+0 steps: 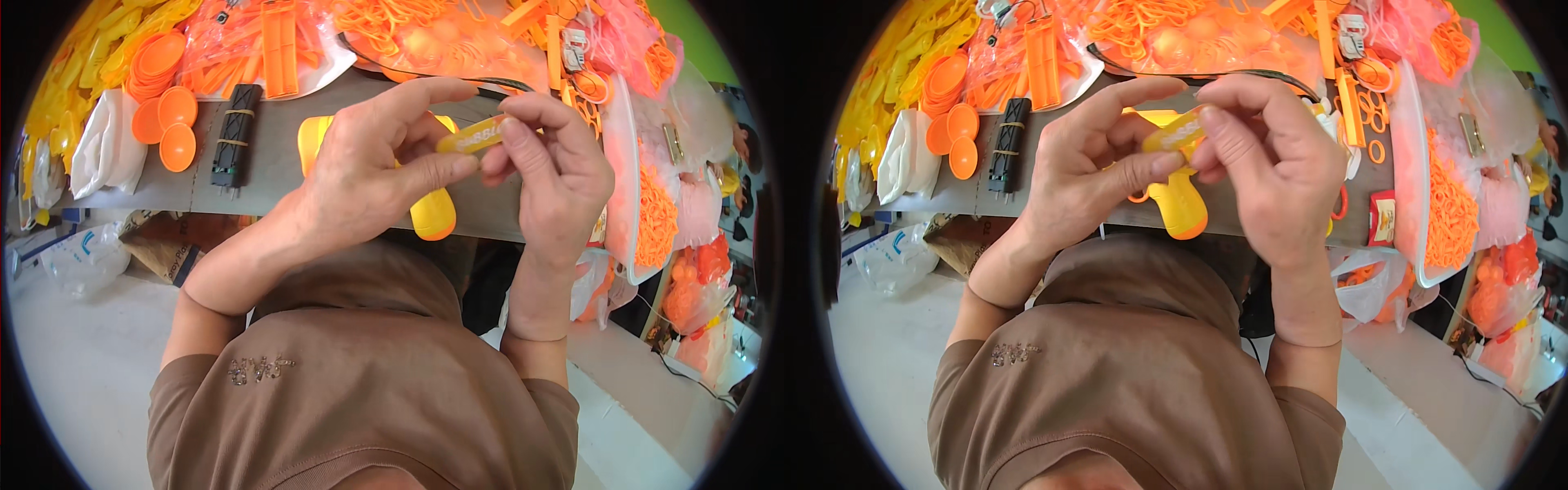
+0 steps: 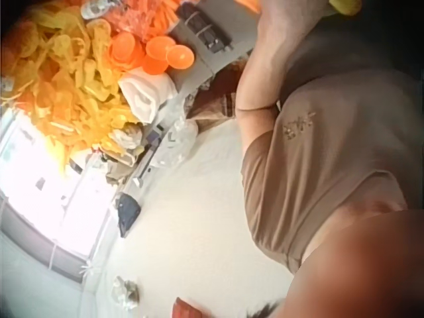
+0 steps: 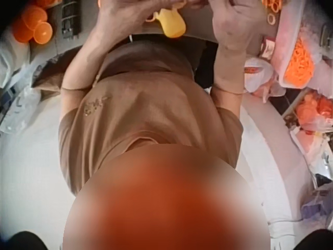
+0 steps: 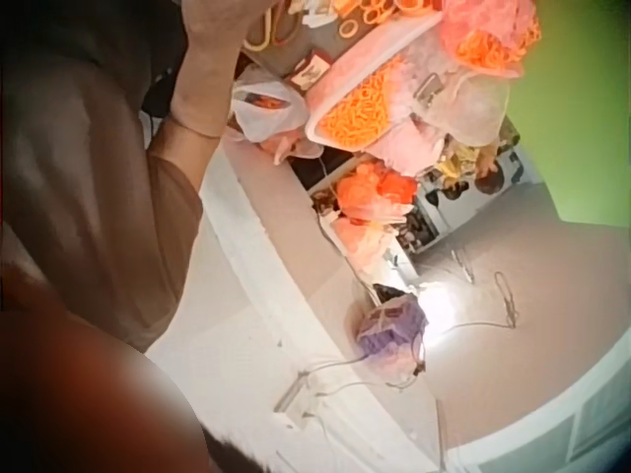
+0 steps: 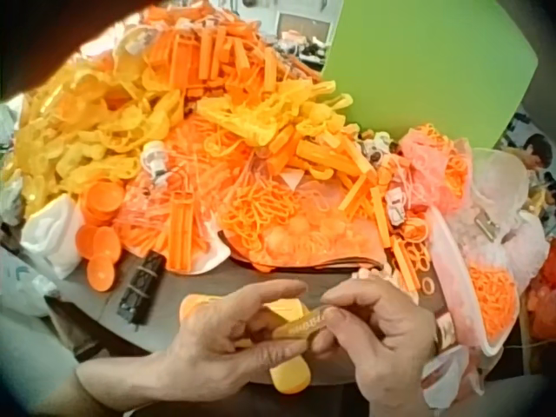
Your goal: Assembling a plastic yellow toy bubble gun by fitting internal components, wiring, and outer shell pieces together.
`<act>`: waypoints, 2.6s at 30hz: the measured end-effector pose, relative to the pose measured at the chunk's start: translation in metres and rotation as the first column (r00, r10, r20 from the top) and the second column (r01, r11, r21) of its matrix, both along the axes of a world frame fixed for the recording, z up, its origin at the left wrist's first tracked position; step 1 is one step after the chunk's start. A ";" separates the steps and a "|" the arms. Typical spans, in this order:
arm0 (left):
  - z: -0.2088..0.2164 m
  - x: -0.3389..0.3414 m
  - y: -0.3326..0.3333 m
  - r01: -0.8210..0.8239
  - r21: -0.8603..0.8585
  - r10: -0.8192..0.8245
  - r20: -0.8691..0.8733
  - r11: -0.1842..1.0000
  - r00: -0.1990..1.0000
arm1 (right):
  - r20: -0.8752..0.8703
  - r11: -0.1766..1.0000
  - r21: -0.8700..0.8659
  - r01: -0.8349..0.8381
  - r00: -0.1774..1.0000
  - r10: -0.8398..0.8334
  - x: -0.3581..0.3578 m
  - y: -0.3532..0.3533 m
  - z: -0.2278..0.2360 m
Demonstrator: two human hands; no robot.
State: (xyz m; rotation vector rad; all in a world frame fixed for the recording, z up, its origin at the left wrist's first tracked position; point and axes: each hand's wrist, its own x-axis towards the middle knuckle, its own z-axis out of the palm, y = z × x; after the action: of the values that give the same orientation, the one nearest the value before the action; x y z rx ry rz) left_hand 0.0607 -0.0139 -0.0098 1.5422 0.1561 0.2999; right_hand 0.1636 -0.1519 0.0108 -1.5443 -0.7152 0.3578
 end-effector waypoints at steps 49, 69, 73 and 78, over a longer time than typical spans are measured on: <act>-0.053 -0.031 0.054 -0.083 0.892 -0.210 0.195 0.445 0.958 | 0.482 0.971 -0.140 -0.194 0.843 0.238 0.012 -0.002 -0.078; -0.035 -0.024 0.051 0.021 0.791 -0.038 0.003 0.612 0.999 | -0.088 0.988 0.066 -0.143 0.985 0.148 -0.008 0.010 -0.093; -0.042 -0.035 0.042 -0.176 0.754 -0.017 0.241 0.633 0.970 | -0.309 0.980 0.040 -0.197 0.930 0.200 -0.006 -0.010 -0.076; -0.046 -0.080 0.015 -0.278 0.669 0.075 0.316 0.689 0.946 | -0.076 0.949 -0.177 -0.259 0.965 0.250 -0.039 -0.021 -0.041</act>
State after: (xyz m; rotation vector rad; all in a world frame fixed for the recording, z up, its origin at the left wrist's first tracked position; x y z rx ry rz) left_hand -0.0189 0.0013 -0.0559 2.2428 -0.0357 0.7943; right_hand 0.1243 -0.1726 -0.0300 -1.6135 -0.8622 0.6723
